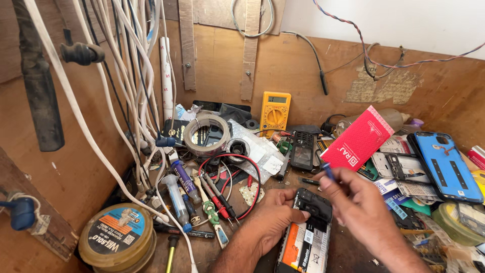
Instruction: The person uses a blue plastic spudger to pry and separate components on a disassembled smartphone. They lift a black plastic bracket from the device, set it aside, and continue to manipulate internal parts with the spudger.
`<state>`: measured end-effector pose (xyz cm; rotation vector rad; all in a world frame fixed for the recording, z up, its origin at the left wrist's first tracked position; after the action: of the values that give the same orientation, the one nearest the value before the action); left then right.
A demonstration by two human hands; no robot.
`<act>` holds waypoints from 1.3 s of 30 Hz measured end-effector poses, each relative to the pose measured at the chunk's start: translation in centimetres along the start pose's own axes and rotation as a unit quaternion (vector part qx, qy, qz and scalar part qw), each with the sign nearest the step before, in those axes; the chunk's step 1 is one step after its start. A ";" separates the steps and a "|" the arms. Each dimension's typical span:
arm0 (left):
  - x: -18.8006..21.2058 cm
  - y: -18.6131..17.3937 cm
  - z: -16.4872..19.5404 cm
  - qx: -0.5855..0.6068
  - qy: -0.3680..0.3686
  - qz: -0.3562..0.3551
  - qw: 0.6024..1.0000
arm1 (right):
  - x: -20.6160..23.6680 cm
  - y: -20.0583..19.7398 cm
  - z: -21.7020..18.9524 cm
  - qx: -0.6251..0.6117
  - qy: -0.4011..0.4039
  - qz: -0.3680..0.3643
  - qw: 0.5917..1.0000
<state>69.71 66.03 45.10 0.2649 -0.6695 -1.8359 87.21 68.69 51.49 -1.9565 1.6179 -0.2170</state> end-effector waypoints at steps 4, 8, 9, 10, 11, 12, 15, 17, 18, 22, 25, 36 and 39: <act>0.0 0.0 0.1 0.015 -0.007 0.002 1.000 | 0.2 -1.7 -2.2 -0.073 -0.125 0.032 0.989; 0.0 -0.1 0.1 0.040 -0.013 -0.002 0.999 | 1.2 -2.7 -4.7 0.037 -0.274 0.077 0.958; -0.1 -0.1 0.0 0.046 -0.020 0.006 0.999 | 1.4 -2.8 -5.1 0.040 -0.300 0.083 0.949; -0.1 -0.2 0.0 0.052 -0.027 0.013 0.998 | 1.5 -2.8 -5.1 0.009 -0.257 0.094 0.962; -0.1 -0.2 -0.1 0.059 -0.034 0.022 0.997 | 1.7 -2.5 -4.9 -0.022 -0.212 0.103 0.971; 0.0 -0.2 0.0 0.052 -0.021 -0.007 0.998 | 2.0 -2.2 -4.6 -0.054 -0.168 0.112 0.978; 0.2 -0.1 0.1 0.040 -0.011 -0.022 0.999 | 2.4 -1.2 -4.5 -0.123 -0.182 0.114 0.969; 0.2 -0.3 -0.1 0.040 -0.044 0.069 0.996 | 2.8 -0.9 -4.4 -0.146 -0.190 0.110 0.965; 0.2 -0.3 0.0 0.038 -0.043 0.069 0.996 | 2.9 -0.7 -4.4 -0.158 -0.193 0.107 0.962; 0.5 0.0 0.3 0.031 -0.029 0.024 0.999 | 3.4 -0.1 -4.5 -0.168 -0.220 0.109 0.955; 0.6 0.4 0.7 0.029 -0.017 -0.022 0.999 | 3.4 0.3 -4.6 -0.153 -0.236 0.102 0.954; 0.8 0.5 0.7 0.038 -0.021 0.007 0.999 | 3.7 0.8 -4.4 -0.121 -0.238 0.096 0.959; 0.7 0.4 0.7 0.018 -0.005 -0.030 0.999 | 3.7 0.8 -4.4 -0.124 -0.234 0.097 0.959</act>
<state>69.44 65.49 45.98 0.3019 -0.7099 -1.8843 85.40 63.64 53.81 -1.8245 1.5516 0.5141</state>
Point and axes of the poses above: each hand's wrist, its own x-axis away from the middle knuckle, its own y-axis out of the palm, z = x × y, the point moved 3 cm from there along -x, towards the middle knuckle, and after that the axes turned 8 degrees about -y, right-handed, at the moved point
